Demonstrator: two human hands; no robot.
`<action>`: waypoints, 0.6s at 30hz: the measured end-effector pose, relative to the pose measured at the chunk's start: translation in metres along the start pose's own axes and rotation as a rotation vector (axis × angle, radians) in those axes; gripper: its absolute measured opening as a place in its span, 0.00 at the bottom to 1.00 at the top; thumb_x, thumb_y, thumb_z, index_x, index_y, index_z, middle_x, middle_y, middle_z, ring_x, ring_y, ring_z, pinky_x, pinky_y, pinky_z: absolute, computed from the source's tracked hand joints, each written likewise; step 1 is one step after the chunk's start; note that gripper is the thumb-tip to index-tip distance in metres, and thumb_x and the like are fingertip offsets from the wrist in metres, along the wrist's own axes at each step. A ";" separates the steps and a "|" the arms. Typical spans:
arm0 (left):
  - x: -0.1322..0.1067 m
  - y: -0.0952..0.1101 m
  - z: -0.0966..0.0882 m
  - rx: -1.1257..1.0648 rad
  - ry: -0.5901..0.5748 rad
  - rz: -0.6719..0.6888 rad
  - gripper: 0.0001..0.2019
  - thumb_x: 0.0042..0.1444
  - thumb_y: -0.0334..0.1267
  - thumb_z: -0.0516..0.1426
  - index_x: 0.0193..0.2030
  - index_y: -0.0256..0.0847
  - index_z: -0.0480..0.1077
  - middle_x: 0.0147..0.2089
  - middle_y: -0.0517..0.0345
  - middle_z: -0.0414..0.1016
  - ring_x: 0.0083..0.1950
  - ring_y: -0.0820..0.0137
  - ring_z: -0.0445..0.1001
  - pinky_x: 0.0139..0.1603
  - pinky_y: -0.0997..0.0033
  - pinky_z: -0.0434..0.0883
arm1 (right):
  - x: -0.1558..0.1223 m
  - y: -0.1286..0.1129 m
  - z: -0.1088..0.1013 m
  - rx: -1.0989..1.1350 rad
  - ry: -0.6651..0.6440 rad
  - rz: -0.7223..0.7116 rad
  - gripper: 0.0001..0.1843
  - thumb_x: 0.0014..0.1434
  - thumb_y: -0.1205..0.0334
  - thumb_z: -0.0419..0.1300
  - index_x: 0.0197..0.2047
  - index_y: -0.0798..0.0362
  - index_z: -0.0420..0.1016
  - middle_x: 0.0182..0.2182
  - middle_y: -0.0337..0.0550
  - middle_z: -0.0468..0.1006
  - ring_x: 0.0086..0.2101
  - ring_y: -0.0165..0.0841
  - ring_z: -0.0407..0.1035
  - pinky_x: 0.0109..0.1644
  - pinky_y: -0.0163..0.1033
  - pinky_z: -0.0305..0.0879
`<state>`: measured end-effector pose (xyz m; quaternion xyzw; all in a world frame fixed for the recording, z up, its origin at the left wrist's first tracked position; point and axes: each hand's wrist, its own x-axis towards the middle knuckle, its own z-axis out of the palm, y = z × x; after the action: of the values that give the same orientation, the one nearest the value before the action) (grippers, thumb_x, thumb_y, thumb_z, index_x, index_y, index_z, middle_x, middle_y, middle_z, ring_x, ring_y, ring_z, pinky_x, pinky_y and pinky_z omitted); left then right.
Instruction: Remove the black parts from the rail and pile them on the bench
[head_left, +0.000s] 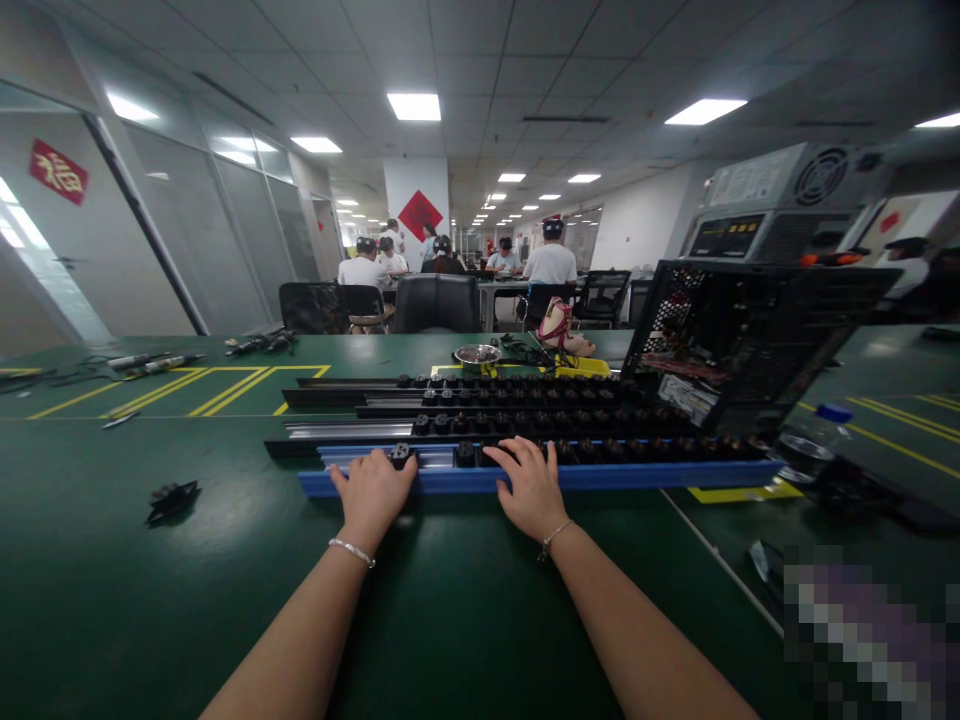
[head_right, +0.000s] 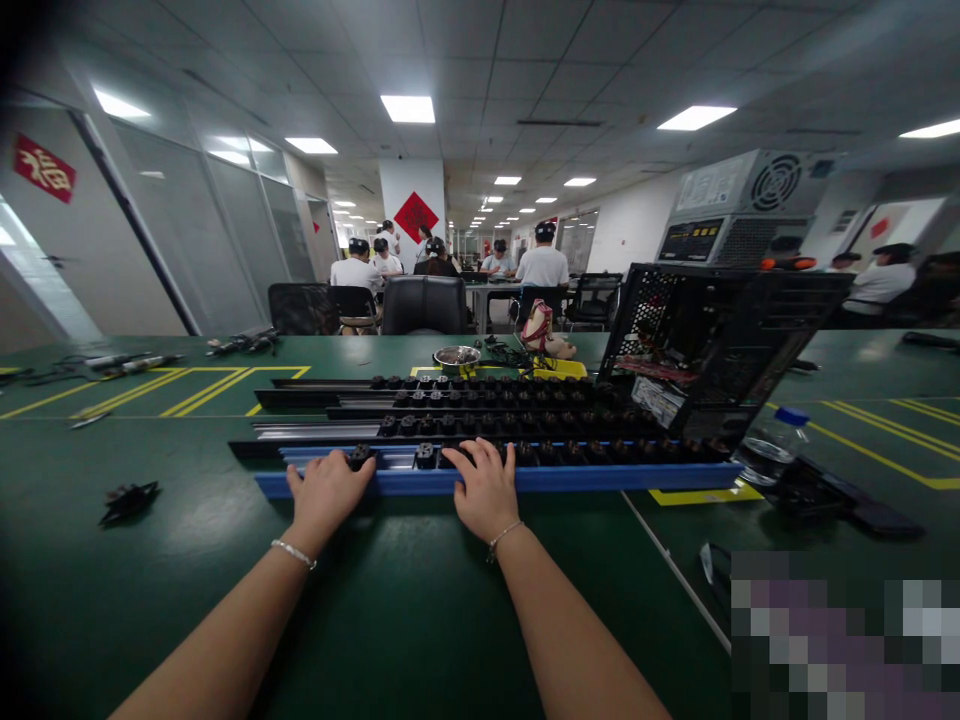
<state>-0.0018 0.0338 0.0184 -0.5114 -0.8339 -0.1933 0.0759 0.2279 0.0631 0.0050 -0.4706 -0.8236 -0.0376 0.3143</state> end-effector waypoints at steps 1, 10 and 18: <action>0.001 -0.001 -0.001 -0.007 -0.015 0.000 0.28 0.50 0.58 0.45 0.40 0.33 0.69 0.43 0.37 0.75 0.52 0.49 0.66 0.59 0.37 0.44 | 0.000 0.000 0.000 0.000 0.000 0.000 0.27 0.52 0.67 0.52 0.55 0.38 0.64 0.53 0.38 0.67 0.57 0.39 0.52 0.63 0.61 0.29; 0.001 -0.002 -0.002 -0.023 -0.007 -0.012 0.27 0.50 0.58 0.45 0.39 0.35 0.69 0.42 0.39 0.76 0.51 0.50 0.68 0.60 0.38 0.42 | 0.000 0.000 0.000 -0.024 0.001 -0.005 0.27 0.51 0.68 0.52 0.55 0.38 0.64 0.53 0.38 0.67 0.57 0.39 0.53 0.63 0.61 0.31; 0.007 -0.010 -0.007 0.017 -0.014 -0.045 0.28 0.49 0.58 0.45 0.38 0.35 0.70 0.41 0.37 0.76 0.51 0.50 0.68 0.61 0.42 0.45 | 0.000 0.000 0.000 -0.017 0.006 -0.005 0.27 0.51 0.67 0.52 0.54 0.38 0.64 0.53 0.38 0.67 0.57 0.39 0.53 0.63 0.61 0.30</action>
<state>-0.0148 0.0325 0.0246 -0.4932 -0.8473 -0.1844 0.0702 0.2277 0.0632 0.0048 -0.4711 -0.8235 -0.0469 0.3126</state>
